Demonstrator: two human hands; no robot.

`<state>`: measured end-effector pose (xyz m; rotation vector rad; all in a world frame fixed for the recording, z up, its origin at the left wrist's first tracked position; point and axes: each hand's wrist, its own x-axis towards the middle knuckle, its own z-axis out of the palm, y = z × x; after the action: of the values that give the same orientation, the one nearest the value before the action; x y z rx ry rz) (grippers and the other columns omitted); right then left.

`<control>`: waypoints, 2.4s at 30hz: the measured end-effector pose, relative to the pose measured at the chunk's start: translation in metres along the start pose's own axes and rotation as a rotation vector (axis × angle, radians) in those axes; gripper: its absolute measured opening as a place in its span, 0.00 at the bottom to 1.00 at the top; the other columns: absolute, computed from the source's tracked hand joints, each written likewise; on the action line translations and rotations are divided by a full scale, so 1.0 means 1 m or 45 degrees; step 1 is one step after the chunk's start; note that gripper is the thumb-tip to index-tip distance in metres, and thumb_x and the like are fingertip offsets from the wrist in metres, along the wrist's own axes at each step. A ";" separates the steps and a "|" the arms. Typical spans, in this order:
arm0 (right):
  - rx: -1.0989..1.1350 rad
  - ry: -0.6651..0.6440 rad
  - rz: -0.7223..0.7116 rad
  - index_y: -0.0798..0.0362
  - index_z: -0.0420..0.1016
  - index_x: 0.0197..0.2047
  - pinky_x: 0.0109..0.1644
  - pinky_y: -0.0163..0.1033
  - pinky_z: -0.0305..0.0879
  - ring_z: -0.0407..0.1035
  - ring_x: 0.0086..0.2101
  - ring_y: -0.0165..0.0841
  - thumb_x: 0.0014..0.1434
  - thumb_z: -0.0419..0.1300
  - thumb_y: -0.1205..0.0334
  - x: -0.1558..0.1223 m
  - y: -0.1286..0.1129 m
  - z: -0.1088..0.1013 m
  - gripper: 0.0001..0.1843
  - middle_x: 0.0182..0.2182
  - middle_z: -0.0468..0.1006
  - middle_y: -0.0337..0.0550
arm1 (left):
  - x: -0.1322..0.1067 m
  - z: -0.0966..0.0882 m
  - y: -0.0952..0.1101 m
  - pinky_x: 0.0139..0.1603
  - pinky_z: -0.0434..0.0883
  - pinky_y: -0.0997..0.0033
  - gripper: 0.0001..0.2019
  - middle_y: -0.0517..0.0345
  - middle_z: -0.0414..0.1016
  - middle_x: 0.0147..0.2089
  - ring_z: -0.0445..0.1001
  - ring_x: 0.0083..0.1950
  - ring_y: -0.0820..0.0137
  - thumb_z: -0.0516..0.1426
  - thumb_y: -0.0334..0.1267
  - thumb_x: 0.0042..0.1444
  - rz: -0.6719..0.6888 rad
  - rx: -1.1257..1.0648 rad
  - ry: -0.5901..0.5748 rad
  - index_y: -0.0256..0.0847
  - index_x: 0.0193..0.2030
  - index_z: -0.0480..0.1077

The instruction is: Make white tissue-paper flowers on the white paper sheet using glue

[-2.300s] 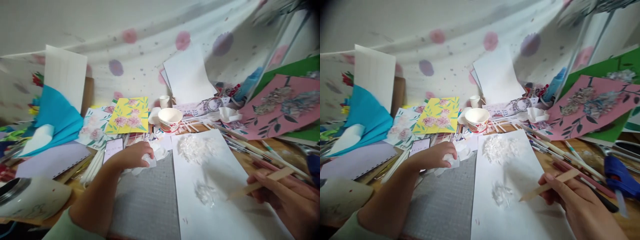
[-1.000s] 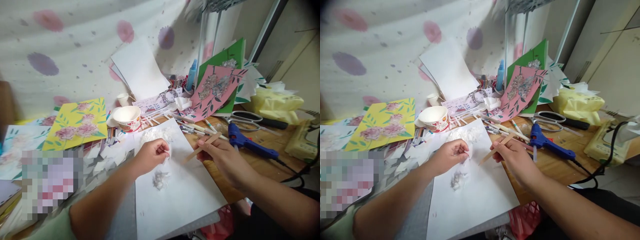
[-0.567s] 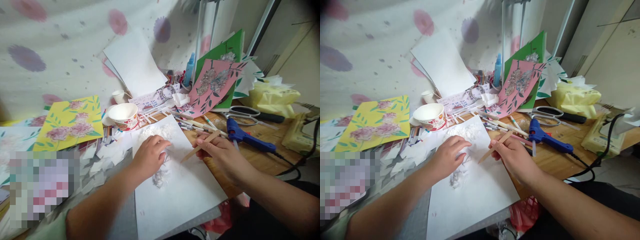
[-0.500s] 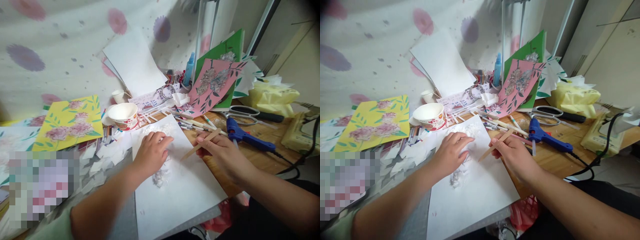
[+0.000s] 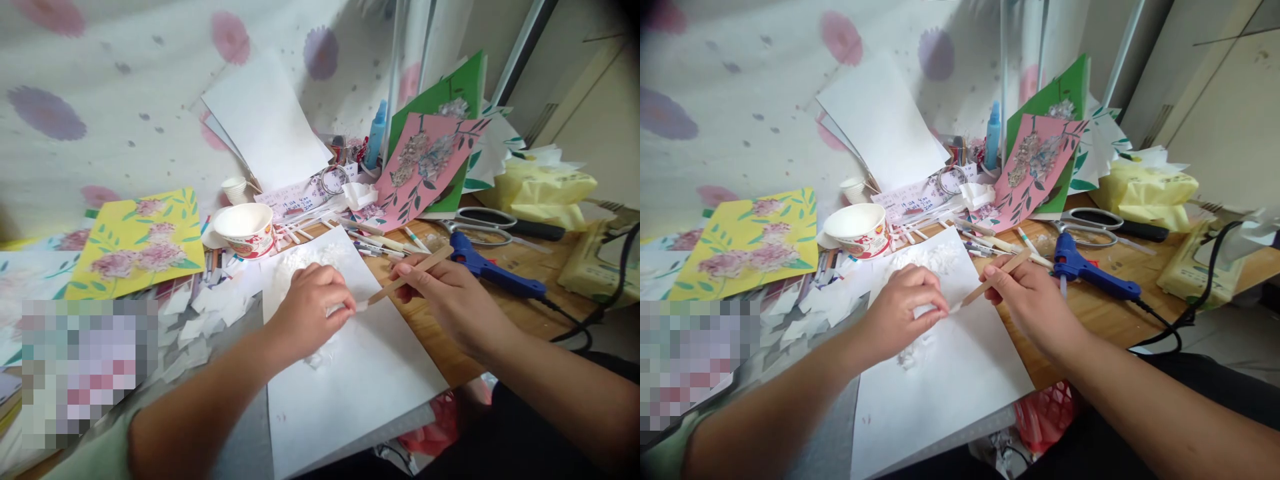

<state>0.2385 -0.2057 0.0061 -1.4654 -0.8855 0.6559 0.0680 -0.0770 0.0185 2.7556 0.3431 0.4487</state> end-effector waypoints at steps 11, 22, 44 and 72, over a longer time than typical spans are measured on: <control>-0.135 -0.241 -0.141 0.50 0.71 0.22 0.32 0.35 0.63 0.68 0.29 0.32 0.61 0.57 0.55 -0.026 -0.003 0.011 0.17 0.25 0.73 0.40 | -0.032 -0.006 0.004 0.48 0.54 0.62 0.07 0.62 0.73 0.39 0.67 0.45 0.68 0.62 0.31 0.54 -0.066 -0.075 -0.354 0.49 0.33 0.78; -0.046 -0.375 0.009 0.53 0.73 0.25 0.33 0.35 0.62 0.68 0.28 0.31 0.61 0.57 0.55 -0.033 0.009 0.023 0.15 0.26 0.73 0.40 | -0.035 -0.008 -0.003 0.46 0.51 0.61 0.07 0.64 0.73 0.38 0.67 0.45 0.68 0.61 0.30 0.54 -0.062 -0.035 -0.390 0.49 0.32 0.77; 0.000 -0.358 0.194 0.56 0.77 0.26 0.28 0.35 0.59 0.65 0.24 0.29 0.54 0.63 0.56 -0.024 0.017 0.031 0.12 0.23 0.76 0.41 | -0.033 -0.002 -0.001 0.50 0.54 0.61 0.06 0.62 0.70 0.37 0.67 0.45 0.67 0.59 0.27 0.50 -0.158 -0.113 -0.383 0.41 0.29 0.71; 0.106 -0.119 -0.164 0.47 0.79 0.25 0.32 0.37 0.67 0.70 0.29 0.33 0.59 0.63 0.51 -0.034 -0.012 0.005 0.14 0.27 0.76 0.41 | -0.032 -0.027 0.010 0.35 0.64 0.73 0.08 0.62 0.69 0.30 0.68 0.34 0.71 0.51 0.35 0.59 -0.451 -0.539 -0.197 0.39 0.29 0.67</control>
<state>0.2139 -0.2315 0.0141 -1.3002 -1.0046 0.6616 0.0309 -0.0876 0.0375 2.2409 0.6056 0.1866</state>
